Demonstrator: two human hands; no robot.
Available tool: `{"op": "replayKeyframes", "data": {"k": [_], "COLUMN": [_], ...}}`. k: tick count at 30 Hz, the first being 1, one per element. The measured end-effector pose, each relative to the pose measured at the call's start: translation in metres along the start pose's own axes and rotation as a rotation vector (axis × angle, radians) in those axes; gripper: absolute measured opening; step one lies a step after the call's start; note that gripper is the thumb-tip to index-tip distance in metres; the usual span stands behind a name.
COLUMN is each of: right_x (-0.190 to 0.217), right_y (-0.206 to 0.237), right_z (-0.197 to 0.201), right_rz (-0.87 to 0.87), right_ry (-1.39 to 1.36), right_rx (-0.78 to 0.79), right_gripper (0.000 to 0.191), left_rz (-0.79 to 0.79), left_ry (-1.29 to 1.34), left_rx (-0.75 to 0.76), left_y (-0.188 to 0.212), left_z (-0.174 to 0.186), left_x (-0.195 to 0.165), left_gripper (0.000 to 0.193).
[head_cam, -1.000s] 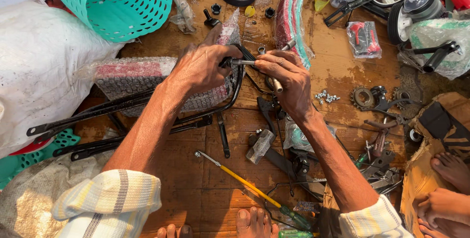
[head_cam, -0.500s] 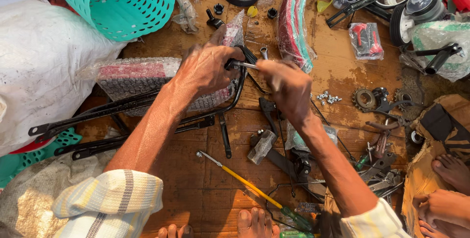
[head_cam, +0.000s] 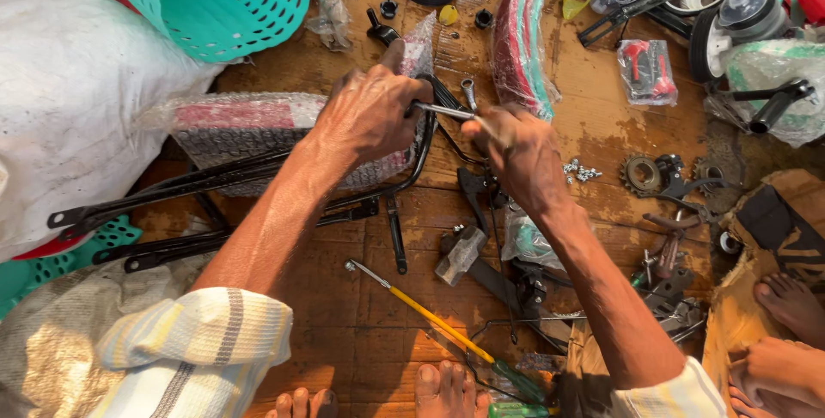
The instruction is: The person assembles a bicycle basket onto a metal rack using a T-handle Allen wrench. They unwrap bubble wrap from the basket, position it on the rack, and tighten the bolts to secure it.
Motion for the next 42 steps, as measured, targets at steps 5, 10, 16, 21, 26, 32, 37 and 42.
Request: {"op": "replayKeyframes", "data": {"k": [5,10,16,21,26,32,37,42], "right_x": [-0.011,0.016,0.025,0.02,0.026,0.025,0.031,0.027], "right_y": [-0.012,-0.006,-0.017,-0.01,-0.008,-0.02,0.001,-0.009], "right_z": [-0.013,0.012,0.008,0.013,0.013,-0.009,0.02,0.008], "right_rz": [-0.712,0.062,-0.562,-0.483,0.14,-0.743,-0.166,-0.496], "right_ry": [-1.673,-0.124,-0.224,-0.577,0.4,-0.582,-0.257,-0.156], "right_rx": [0.242,-0.118,0.109,-0.002,0.022,0.11,-0.125,0.1], "right_gripper": [0.049,0.056,0.053,0.062,0.062,0.06,0.054,0.033], "left_rz": [0.024,-0.016,0.037,-0.032,-0.006,-0.017,0.034,0.052], "left_ry": [0.035,0.028,0.045,0.013,0.027,-0.015,-0.038,-0.024], "left_rx": [0.026,-0.011,0.051,-0.07,-0.032,-0.086,0.027,0.064], "left_y": [-0.003,-0.002,-0.004,-0.001,-0.001,0.002,-0.002,0.002], "left_z": [-0.004,-0.004,0.002,0.002,0.001,0.008,0.008,0.01], "left_x": [0.007,0.006,0.002,0.002,0.003,-0.003,-0.01,-0.011], "left_gripper": [0.025,0.025,0.026,0.023,0.021,0.026,0.034,0.027]}}
Point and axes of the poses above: each hand's wrist, its own y-axis away from the middle knuckle, its own z-axis out of the back of the hand, x = y × z, the point moved 1 cm from there along -y, towards the middle knuckle, and after that the axes turned 4 degrees about -y, right-handed, at the moved point
